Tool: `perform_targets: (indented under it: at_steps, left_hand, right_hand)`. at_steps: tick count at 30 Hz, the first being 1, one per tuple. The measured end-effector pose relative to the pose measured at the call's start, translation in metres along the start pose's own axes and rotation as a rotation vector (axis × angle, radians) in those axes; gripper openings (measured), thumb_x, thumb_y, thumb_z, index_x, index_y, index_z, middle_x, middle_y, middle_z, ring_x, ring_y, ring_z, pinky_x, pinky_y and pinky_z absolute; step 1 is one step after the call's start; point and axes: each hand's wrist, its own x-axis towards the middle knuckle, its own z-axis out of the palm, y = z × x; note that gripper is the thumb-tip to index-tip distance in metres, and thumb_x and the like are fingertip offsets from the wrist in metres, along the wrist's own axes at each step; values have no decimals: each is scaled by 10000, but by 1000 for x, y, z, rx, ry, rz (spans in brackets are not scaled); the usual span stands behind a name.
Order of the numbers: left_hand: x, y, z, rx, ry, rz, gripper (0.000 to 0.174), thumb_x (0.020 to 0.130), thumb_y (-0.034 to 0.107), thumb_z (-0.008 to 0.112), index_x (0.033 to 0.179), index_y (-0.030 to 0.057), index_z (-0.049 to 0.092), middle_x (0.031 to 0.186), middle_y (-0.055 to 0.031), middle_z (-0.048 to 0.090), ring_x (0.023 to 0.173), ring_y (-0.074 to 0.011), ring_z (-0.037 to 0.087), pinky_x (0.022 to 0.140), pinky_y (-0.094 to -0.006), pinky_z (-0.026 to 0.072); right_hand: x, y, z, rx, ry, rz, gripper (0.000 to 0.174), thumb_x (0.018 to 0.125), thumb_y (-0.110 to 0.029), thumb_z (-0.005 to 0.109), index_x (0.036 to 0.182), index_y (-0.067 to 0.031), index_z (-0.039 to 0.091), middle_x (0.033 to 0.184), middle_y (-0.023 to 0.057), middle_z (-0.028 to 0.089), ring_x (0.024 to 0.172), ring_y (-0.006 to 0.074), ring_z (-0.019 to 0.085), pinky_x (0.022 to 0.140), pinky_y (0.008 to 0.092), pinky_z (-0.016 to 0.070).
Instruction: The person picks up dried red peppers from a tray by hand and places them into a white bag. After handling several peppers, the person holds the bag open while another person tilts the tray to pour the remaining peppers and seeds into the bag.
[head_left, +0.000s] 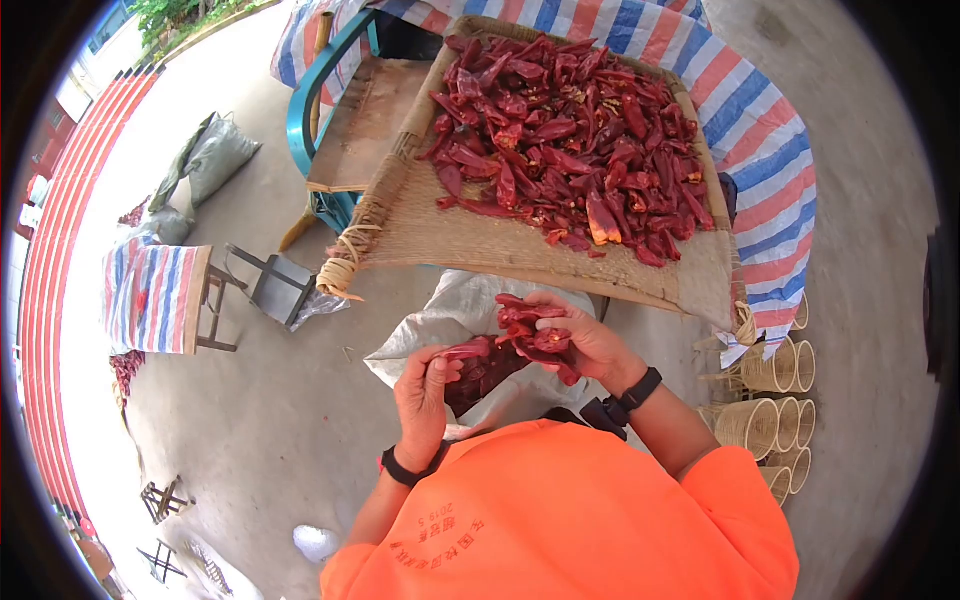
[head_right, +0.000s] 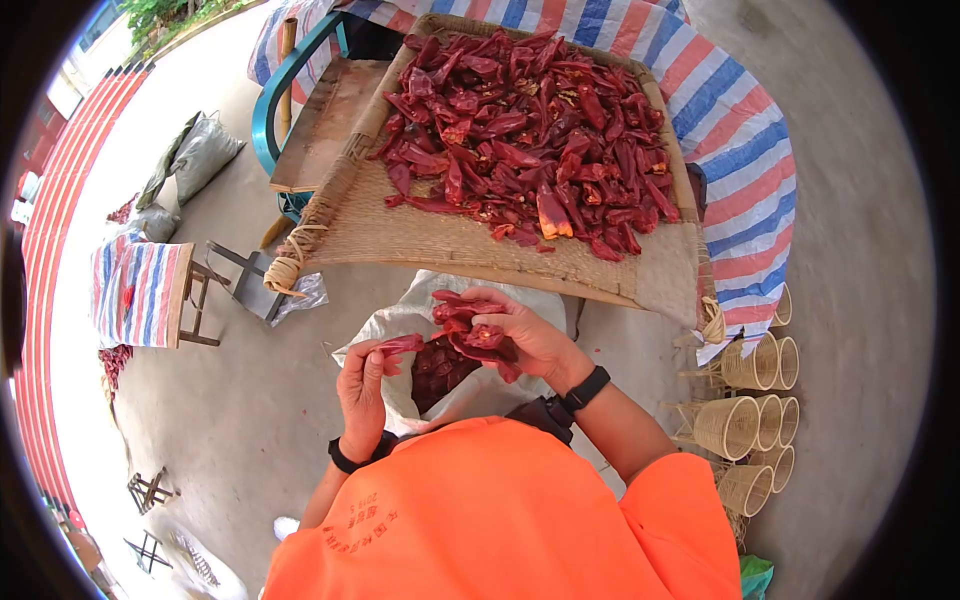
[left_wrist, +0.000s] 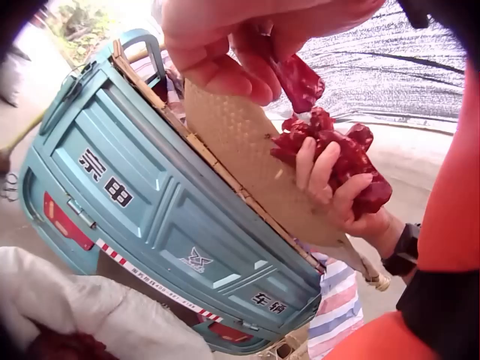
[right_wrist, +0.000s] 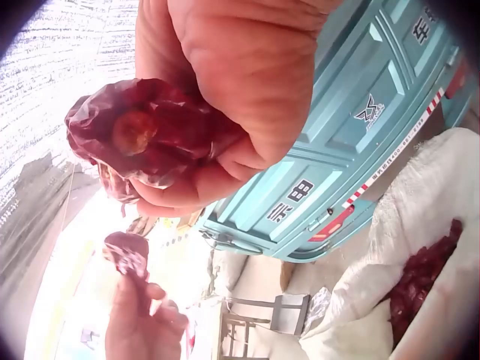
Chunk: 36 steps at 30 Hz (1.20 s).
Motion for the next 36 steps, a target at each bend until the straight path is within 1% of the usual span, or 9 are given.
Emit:
perform_targets:
  at_steps: [3,6,9,10,13,17,22,31,36]
  left_hand:
    - [-2,-29,-10,69,-67,-75,207,978,181,531,1079,11,594,929,-57,643,834,-109,600,728,-261,492]
    - [-1,-47,-10,622,-226,82,276,960,204,559,1138,-7,575,1020,-85,640,927,-145,587,809,-302,479]
    - [-2,-32,5,416,-197,90,319,940,208,587,1186,6,566,1066,-98,632,990,-171,578,871,-318,460]
    - [-3,-18,17,93,-143,-71,288,910,172,626,1154,25,578,1018,-105,591,880,-206,597,788,-311,492]
    - [8,-6,28,172,-149,112,277,894,114,639,1152,32,583,1021,-99,571,845,-187,604,770,-293,497]
    - [15,-4,36,207,-216,107,226,865,30,647,1085,34,592,969,-85,561,824,-144,606,730,-253,494]
    - [10,-10,35,128,-251,92,141,862,-30,623,988,18,582,943,-66,556,822,-120,599,718,-239,488]
    - [-8,-14,15,-265,-212,-89,147,924,-35,538,1062,13,519,985,-30,582,841,-72,567,752,-214,465]
    - [-12,-34,1,46,-241,-153,192,907,4,582,1091,6,525,1016,-64,597,853,-90,583,772,-230,476]
  right_hand:
    - [-9,-5,-1,57,-53,12,366,872,-67,601,1222,-93,496,1224,164,564,979,315,643,710,325,577]
    - [-13,-5,2,83,-98,19,360,879,-81,597,1224,-96,495,1218,161,566,938,315,654,629,292,576]
    - [-16,-1,8,70,-76,28,370,883,-108,611,1233,-94,490,1202,135,573,904,255,656,562,274,567]
    - [-15,4,5,26,-43,30,388,881,-124,628,1241,-94,485,1193,119,578,899,218,649,546,275,562]
    - [-9,15,-1,-76,-16,10,403,878,-140,649,1244,-92,489,1182,93,580,898,174,635,575,278,563]
    - [-11,19,-2,-147,-22,29,387,878,-143,657,1230,-89,505,1179,74,578,909,154,621,650,276,566]
    - [-11,26,-2,-113,-22,19,375,899,-163,636,1241,-92,501,1179,71,579,894,157,624,613,274,563]
    - [-13,24,-23,41,-38,37,378,940,-225,572,1286,-118,465,1233,126,562,897,220,647,475,254,516]
    - [-16,22,-22,132,-42,49,353,941,-195,570,1275,-119,483,1251,135,552,909,233,646,481,246,520]
